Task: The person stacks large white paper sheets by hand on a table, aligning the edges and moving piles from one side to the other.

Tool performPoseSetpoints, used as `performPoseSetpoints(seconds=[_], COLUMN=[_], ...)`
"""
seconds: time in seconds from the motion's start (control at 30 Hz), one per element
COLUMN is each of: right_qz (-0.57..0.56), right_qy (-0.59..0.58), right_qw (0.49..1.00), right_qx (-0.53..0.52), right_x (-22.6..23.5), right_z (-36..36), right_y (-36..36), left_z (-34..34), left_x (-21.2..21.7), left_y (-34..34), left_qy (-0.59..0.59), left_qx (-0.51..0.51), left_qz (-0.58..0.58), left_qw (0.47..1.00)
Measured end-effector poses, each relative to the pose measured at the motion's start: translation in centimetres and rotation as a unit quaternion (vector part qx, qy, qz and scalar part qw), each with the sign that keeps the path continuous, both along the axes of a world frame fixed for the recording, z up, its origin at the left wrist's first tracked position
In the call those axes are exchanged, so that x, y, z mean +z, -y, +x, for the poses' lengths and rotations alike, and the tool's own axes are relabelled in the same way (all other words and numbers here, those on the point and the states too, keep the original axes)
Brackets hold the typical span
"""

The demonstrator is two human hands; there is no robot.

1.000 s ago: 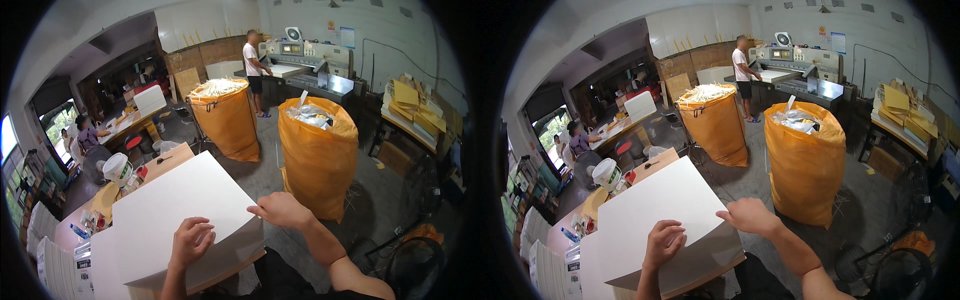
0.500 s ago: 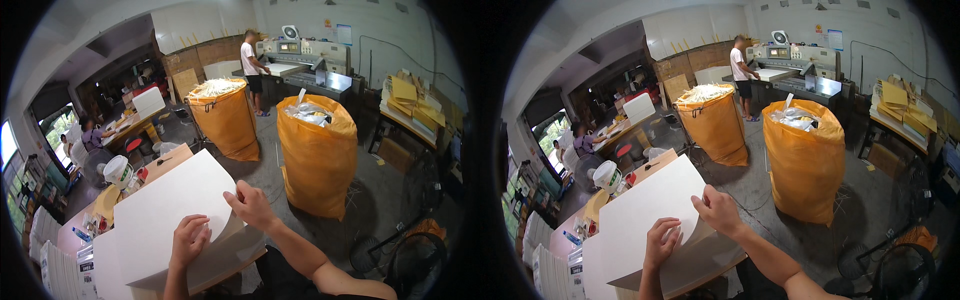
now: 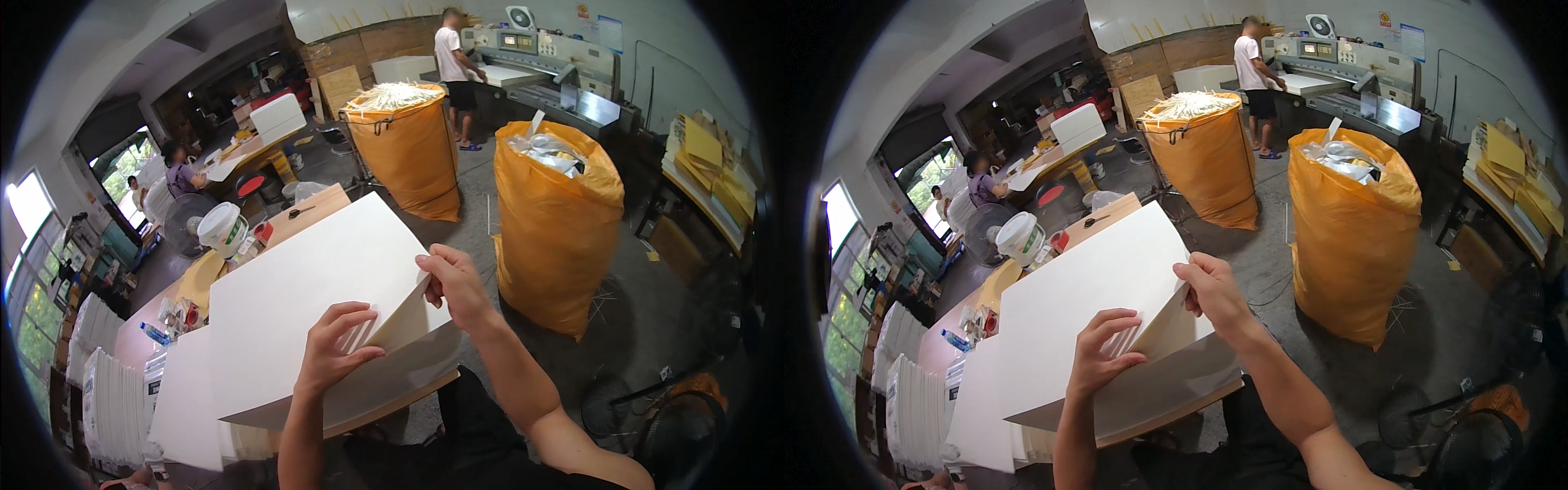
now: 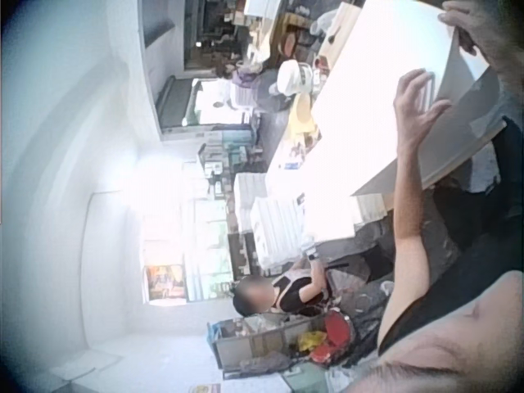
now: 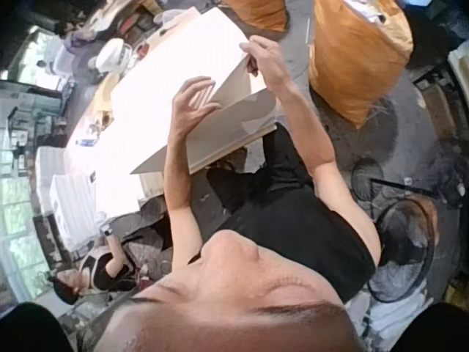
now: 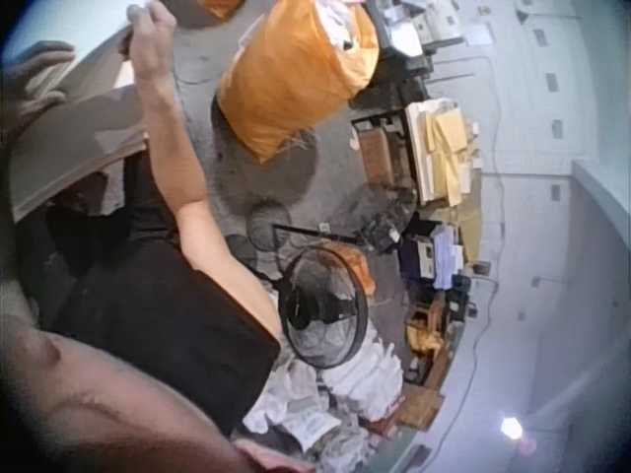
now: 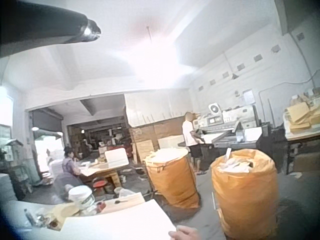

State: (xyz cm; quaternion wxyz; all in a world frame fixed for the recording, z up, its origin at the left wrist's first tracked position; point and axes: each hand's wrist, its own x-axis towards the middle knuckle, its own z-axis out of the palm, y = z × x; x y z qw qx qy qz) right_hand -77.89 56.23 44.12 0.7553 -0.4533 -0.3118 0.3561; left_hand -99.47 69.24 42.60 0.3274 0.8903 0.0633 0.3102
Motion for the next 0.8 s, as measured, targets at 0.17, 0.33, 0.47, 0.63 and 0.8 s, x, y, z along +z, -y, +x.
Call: performPoseSetpoints(seconds=[0.17, 0.33, 0.47, 0.63, 0.8], right_qz=[-0.002, -0.031, -0.098, 0.003, 0.032], right_qy=[0.029, 0.093, 0.427, 0.061, 0.008], right_qw=[1.000, 0.995, 0.872, 0.998, 0.999], right_qx=[0.001, -0.015, -0.220, -0.006, 0.020], right_x=[-0.3, 0.4, 0.0, 0.1, -0.5], right_z=[0.3, 0.3, -1.4, 0.1, 0.3], right_y=[0.0, 0.5, 0.0, -0.4, -0.4], left_z=[-0.1, -0.3, 0.2, 0.1, 0.3], left_x=[-0.1, -0.6, -1.5, 0.3, 0.3], left_y=[-0.1, -0.5, 0.6, 0.2, 0.8], left_qy=[-0.003, 0.004, 0.049, -0.014, -0.009], left_qx=[0.004, -0.003, 0.061, 0.000, 0.024], left_qz=[-0.048, -0.087, -0.153, -0.001, 0.015], left_qw=[0.999, 0.996, 0.985, 1.000, 1.000])
